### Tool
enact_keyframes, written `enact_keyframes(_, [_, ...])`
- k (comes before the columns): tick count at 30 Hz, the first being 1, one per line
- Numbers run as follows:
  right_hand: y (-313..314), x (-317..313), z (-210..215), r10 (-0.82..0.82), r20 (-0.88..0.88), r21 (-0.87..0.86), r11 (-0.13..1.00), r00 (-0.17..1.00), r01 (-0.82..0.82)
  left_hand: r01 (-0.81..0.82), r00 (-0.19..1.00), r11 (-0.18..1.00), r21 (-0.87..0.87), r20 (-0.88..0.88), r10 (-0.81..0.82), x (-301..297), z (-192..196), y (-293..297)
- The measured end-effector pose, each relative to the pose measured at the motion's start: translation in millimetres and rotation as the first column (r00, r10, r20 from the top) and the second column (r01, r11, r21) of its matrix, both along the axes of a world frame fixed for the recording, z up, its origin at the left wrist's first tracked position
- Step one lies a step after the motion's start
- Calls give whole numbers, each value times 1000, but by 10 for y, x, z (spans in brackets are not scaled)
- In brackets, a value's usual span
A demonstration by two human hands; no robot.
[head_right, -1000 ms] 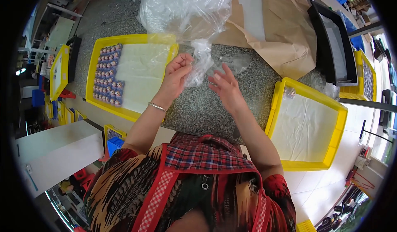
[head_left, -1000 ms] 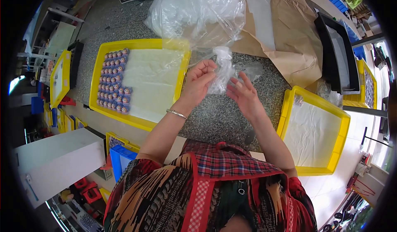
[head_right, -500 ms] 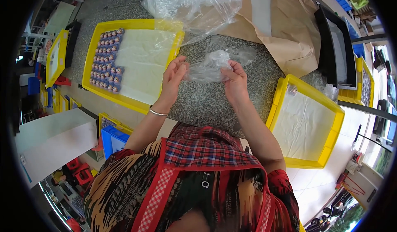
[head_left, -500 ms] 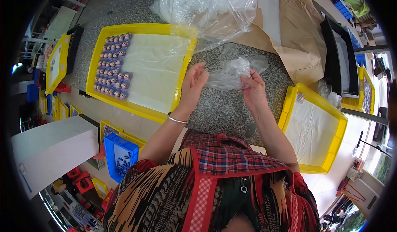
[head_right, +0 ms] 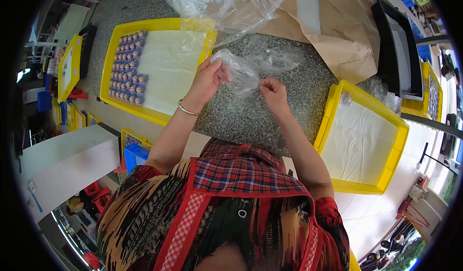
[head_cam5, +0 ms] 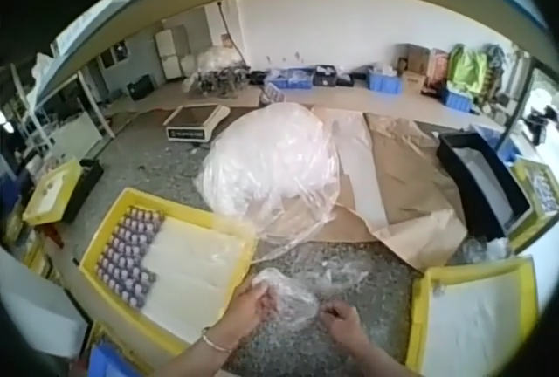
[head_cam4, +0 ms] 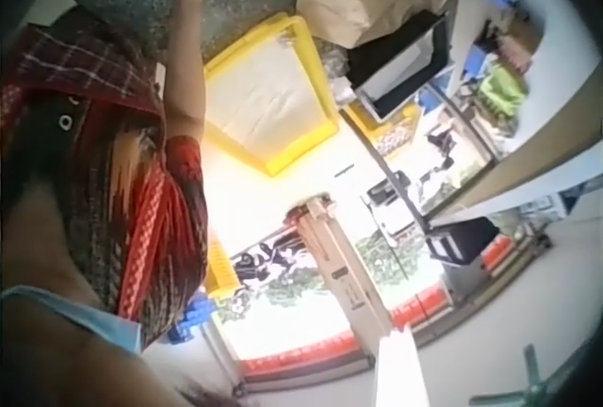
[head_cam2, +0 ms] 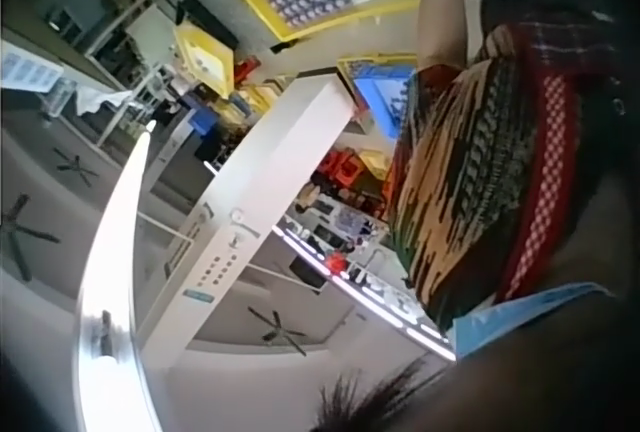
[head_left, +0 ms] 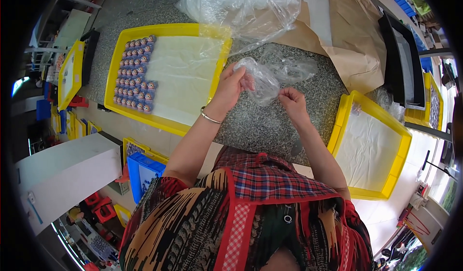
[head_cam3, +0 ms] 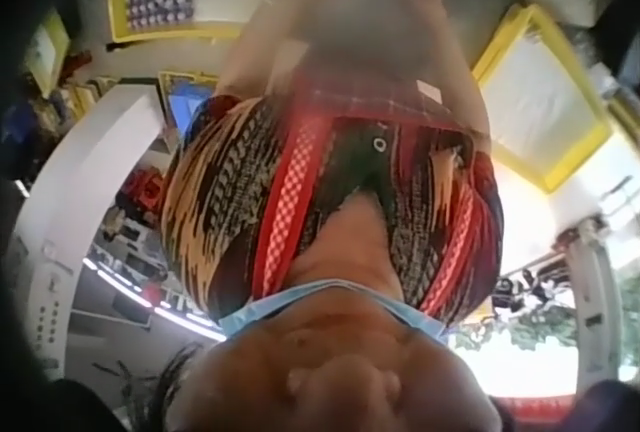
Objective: The person is packaging small items into individual plastic bags and then organizing them into trays within a factory setting.
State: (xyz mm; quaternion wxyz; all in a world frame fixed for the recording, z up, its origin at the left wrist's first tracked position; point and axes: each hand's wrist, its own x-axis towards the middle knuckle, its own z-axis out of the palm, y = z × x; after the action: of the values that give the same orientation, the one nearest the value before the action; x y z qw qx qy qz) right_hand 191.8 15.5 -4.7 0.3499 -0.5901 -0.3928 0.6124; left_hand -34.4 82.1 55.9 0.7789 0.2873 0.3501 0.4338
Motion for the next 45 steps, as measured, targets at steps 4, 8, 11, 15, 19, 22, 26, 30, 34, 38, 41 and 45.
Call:
enact_keyframes(4, [-60, -235, 461, -451, -673, -499, 862, 586, 91, -84, 990, 996, -36, 108, 88, -26, -80, -123])
enact_keyframes(8, [-176, -436, 691, -392, -873, -414, 910, 291, -16, -125, 985, 986, -106, 109, 137, -3, -6, -254])
enact_keyframes(11, [-58, -319, 543, -492, -857, -436, 850, 154, 295, 51, 911, 998, 36, 408, -61, -331, -277, -250])
enact_keyframes(15, [-3, 97, 251, -157, -983, -175, 961, -97, 216, -91, 950, 985, -145, 286, 129, -581, 230, -276])
enact_keyframes(19, [20, -28, 587, -362, -829, -309, 932, 425, 191, -101, 972, 989, -105, 200, 121, -525, 249, -219])
enact_keyframes(22, [-64, -438, 479, -331, -837, -377, 926, 435, -19, 94, 947, 995, -24, 311, -82, -399, 97, -243])
enact_keyframes(26, [-134, -593, 575, -227, -908, -286, 950, 351, -126, 180, 963, 982, 63, 192, -189, -366, 204, -348])
enact_keyframes(30, [-141, -348, 639, 26, -858, -90, 976, 514, -199, 152, 980, 985, 79, 116, -161, -534, 363, -316])
enact_keyframes(34, [-104, -224, 1012, 383, -299, 85, 923, 874, -376, 281, 948, 954, 108, 121, -293, -571, 495, -228])
enact_keyframes(38, [-74, -162, 1114, 488, 773, 157, 472, 406, -867, 587, 796, 785, 198, -318, -515, -566, 711, -189])
enact_keyframes(41, [-89, -62, 836, 346, 920, 68, 320, 184, -945, 808, 487, 522, 273, -807, -333, -563, 542, -180])
enact_keyframes(45, [-146, -28, 416, 423, 904, -115, 374, 59, -920, 973, 153, 108, 202, -924, 350, -524, 41, -195])
